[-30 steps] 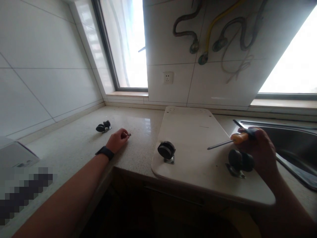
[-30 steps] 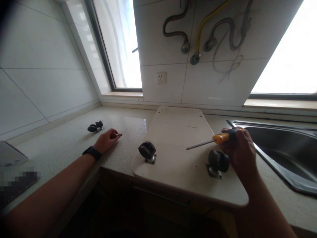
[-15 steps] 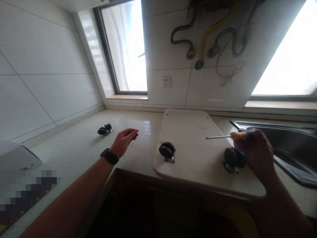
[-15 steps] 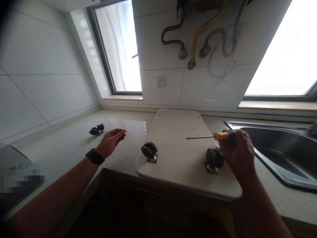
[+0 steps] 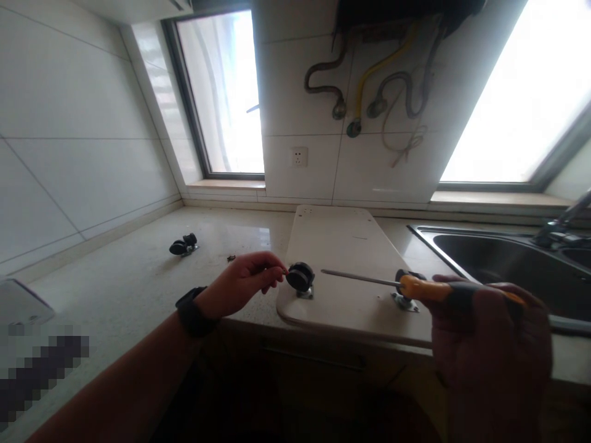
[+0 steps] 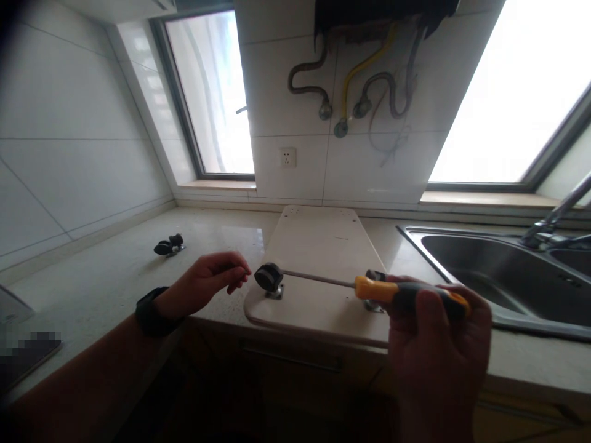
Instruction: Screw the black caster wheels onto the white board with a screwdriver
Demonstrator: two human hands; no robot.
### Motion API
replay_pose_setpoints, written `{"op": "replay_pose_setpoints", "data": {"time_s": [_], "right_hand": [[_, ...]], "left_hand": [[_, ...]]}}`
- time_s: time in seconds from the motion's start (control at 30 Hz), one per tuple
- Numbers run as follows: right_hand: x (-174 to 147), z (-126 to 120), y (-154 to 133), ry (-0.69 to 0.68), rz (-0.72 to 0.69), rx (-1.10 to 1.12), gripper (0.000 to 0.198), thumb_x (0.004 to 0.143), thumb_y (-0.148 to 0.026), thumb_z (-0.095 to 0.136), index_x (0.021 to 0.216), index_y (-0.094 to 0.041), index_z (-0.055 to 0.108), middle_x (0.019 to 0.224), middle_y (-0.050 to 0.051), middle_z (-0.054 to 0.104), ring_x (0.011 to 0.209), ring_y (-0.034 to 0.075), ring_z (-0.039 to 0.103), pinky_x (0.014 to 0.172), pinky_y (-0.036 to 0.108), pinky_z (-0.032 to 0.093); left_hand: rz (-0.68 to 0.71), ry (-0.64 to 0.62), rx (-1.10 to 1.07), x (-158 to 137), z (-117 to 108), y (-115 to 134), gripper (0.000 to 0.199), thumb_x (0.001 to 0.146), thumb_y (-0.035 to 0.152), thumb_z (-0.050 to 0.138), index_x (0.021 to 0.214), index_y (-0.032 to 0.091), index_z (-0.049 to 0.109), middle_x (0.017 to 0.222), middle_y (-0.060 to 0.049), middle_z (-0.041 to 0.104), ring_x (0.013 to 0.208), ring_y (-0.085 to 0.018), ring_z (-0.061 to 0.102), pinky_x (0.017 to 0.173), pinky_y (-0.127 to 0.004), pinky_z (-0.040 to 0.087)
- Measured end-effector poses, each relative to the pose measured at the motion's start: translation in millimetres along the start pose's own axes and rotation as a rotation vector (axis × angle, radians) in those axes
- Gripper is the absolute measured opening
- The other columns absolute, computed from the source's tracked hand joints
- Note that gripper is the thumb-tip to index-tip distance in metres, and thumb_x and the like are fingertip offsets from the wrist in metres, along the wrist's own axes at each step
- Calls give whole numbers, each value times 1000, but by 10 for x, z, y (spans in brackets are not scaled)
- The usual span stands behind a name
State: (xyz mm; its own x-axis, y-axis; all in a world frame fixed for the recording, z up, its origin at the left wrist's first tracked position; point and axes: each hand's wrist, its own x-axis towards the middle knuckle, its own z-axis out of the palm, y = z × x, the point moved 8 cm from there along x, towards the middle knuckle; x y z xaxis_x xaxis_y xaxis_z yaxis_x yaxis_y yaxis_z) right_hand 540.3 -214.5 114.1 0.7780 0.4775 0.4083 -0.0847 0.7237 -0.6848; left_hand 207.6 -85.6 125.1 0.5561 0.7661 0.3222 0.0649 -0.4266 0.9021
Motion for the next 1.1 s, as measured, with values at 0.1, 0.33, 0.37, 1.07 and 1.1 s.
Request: {"op": "replay_pose_setpoints", "data": {"time_s": [0.1, 0.33, 0.37, 1.07, 1.1], "right_hand": [[-211, 55, 84, -4, 51, 9, 29, 81, -30, 83, 103, -29, 64, 85, 0, 76, 80, 24, 79, 59, 36, 69], [-393, 117, 121, -67, 100, 32, 37, 84, -35, 84, 106, -25, 56, 87, 3, 79, 83, 22, 80, 68, 34, 69], [-402, 123, 119, -75, 103, 30, 37, 84, -35, 84, 106, -25, 56, 88, 3, 79, 83, 22, 80, 68, 34, 69], [-539, 186, -68, -204, -27, -87, 35, 87, -29, 79, 115, -32, 56, 100, 3, 78, 96, 23, 76, 77, 36, 67], [-543, 195, -70, -208, -14, -79, 34, 88, -31, 78, 114, -32, 56, 100, 3, 78, 96, 24, 76, 75, 37, 67]], "left_hand": [[23, -23, 148, -72, 89, 121, 18, 100, 36, 67, 102, 19, 73, 84, -1, 64, 69, -12, 55, 63, -25, 47], [54, -82, 117, -162, 233, 285, 16, 101, 34, 64, 101, 20, 71, 90, -2, 66, 68, -12, 53, 61, -24, 45], [59, -89, 122, -166, 249, 298, 16, 101, 34, 64, 100, 20, 71, 90, -3, 67, 69, -12, 53, 62, -24, 45], [183, -49, 485, -203, 299, 426, 14, 104, 27, 57, 101, 21, 69, 96, -5, 71, 86, -19, 64, 76, -32, 50], [187, -47, 489, -205, 306, 420, 14, 104, 27, 57, 101, 21, 69, 97, -5, 71, 87, -19, 64, 77, -32, 50]]}}
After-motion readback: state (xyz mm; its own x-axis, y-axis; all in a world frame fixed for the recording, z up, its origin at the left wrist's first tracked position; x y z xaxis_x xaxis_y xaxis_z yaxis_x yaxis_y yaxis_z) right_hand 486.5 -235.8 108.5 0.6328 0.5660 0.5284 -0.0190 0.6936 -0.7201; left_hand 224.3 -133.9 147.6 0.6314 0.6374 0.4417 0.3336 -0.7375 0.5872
